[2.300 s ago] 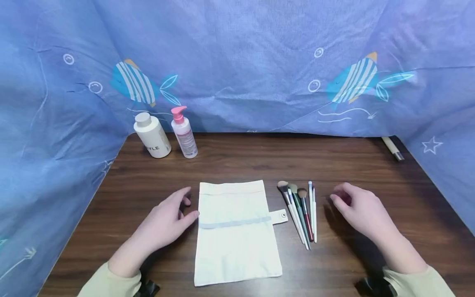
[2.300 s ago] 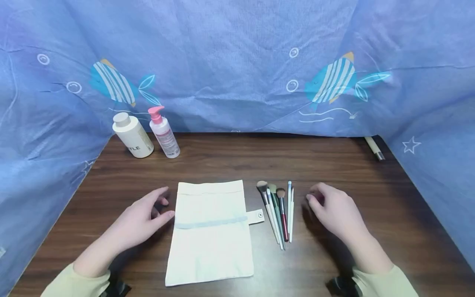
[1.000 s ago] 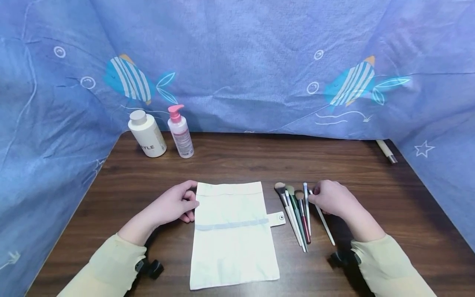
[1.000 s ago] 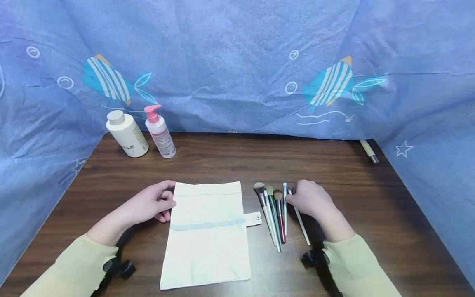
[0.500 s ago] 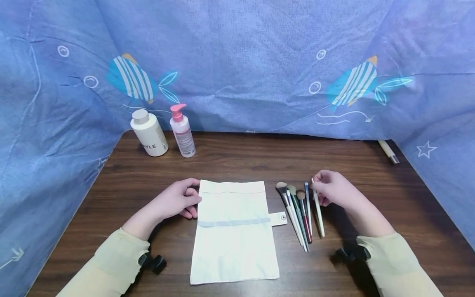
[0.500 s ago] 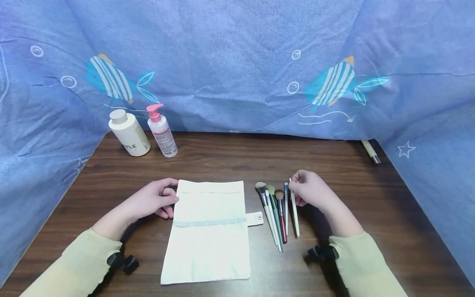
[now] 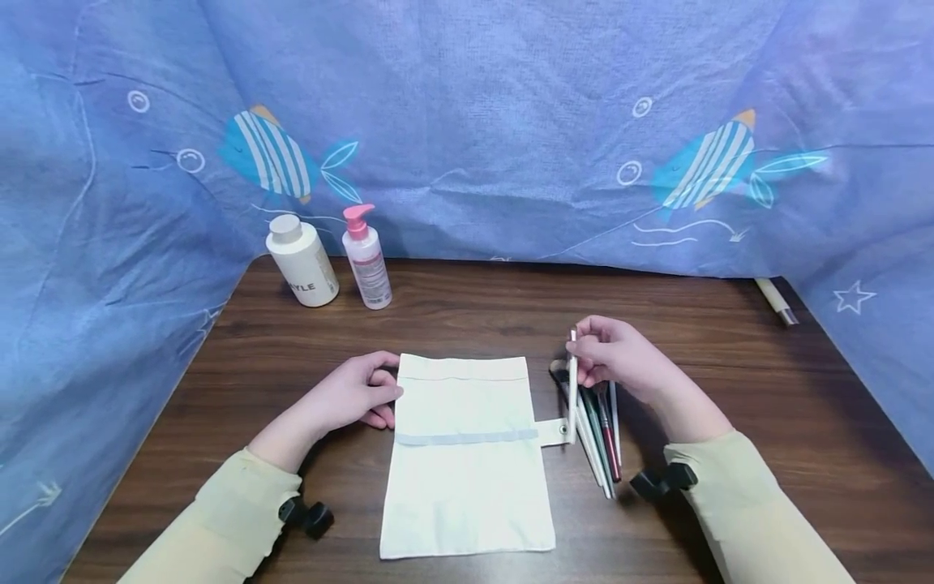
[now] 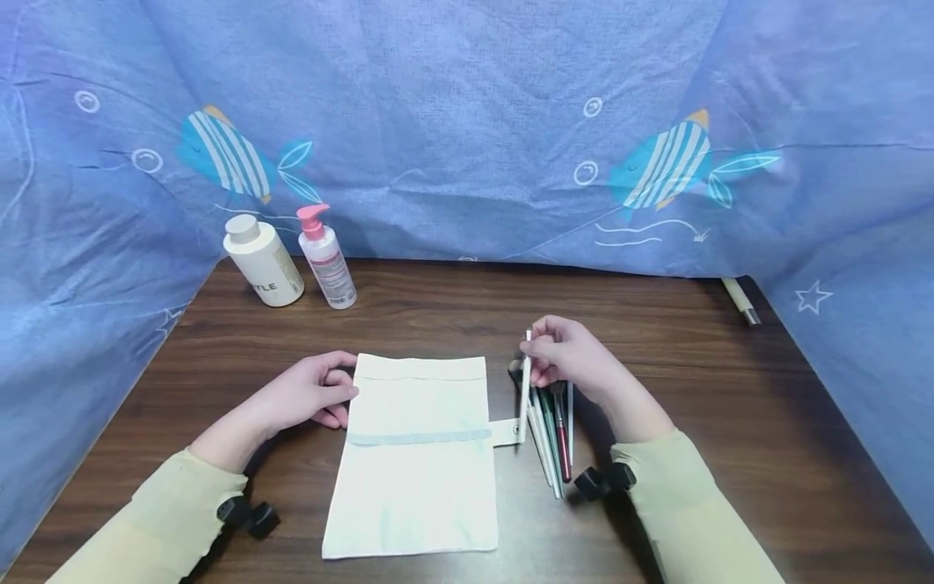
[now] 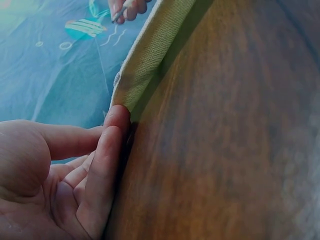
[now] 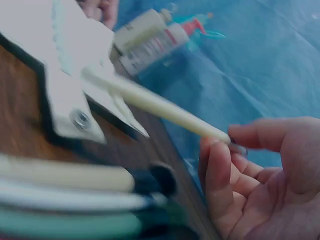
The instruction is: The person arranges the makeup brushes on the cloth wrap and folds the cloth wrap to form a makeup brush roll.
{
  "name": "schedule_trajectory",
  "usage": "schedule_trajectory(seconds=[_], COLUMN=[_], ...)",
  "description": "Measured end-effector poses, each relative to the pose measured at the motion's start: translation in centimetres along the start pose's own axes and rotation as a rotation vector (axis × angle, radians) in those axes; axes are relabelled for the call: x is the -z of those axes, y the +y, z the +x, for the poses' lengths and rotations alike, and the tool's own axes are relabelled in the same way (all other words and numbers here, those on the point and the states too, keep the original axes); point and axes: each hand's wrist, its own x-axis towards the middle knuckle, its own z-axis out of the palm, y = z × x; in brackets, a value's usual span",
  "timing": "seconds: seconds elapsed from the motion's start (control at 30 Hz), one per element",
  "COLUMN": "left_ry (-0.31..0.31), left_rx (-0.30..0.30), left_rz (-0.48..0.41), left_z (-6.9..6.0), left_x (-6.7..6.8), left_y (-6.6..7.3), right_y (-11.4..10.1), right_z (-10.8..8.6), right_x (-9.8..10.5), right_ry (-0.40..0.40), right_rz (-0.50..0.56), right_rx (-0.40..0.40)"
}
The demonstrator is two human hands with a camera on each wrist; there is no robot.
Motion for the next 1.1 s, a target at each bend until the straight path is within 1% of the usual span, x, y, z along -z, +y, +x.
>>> schedule_trajectory(seconds=[0.1,0.23,0.37,0.47,0.7,0.8,0.93,1.1], left_ry=[-0.004,0.001,0.012,0.006,0.007,0.014,0.019,0.020], left_rx=[0.008,0.019,0.017,0.011,0.012,0.001,0.007,0.007], left_rz=[-0.002,0.002,0.001,-0.005,0.001,0.006,0.005,-0.005], left_z=[0.0,0.0,0.0,0.0,0.0,-0.1,-0.1,-0.1], left_x=[0.1,0.2,0.2,0.2,0.2,0.3,0.1,-0.1], left_y=[-0.1,0.0,0.0,-0.1,-0.2,-0.1,-0.2,-0.4], right_y=[0.2,0.1,0.0,0.1,0.4,0.2,-0.1,0.0], right_z=[0.8,1.6,2.3,2.6,2.6,2.5,1.9,1.5], right_x=[-1.2,-2.2,-2.9,-3.3,-4.3,-4.7,-5.1,-5.7], right_ry=[0.018,0.079,0.116,0.130,0.085,0.073,0.042,0.021], right_rz=[0.006,0.002,-0.022,-0.038,-0.052,-0.090,-0.143,-0.175], right_rx=[0.018,0.039,0.043,0.033,0.019,0.018,-0.003,-0.032])
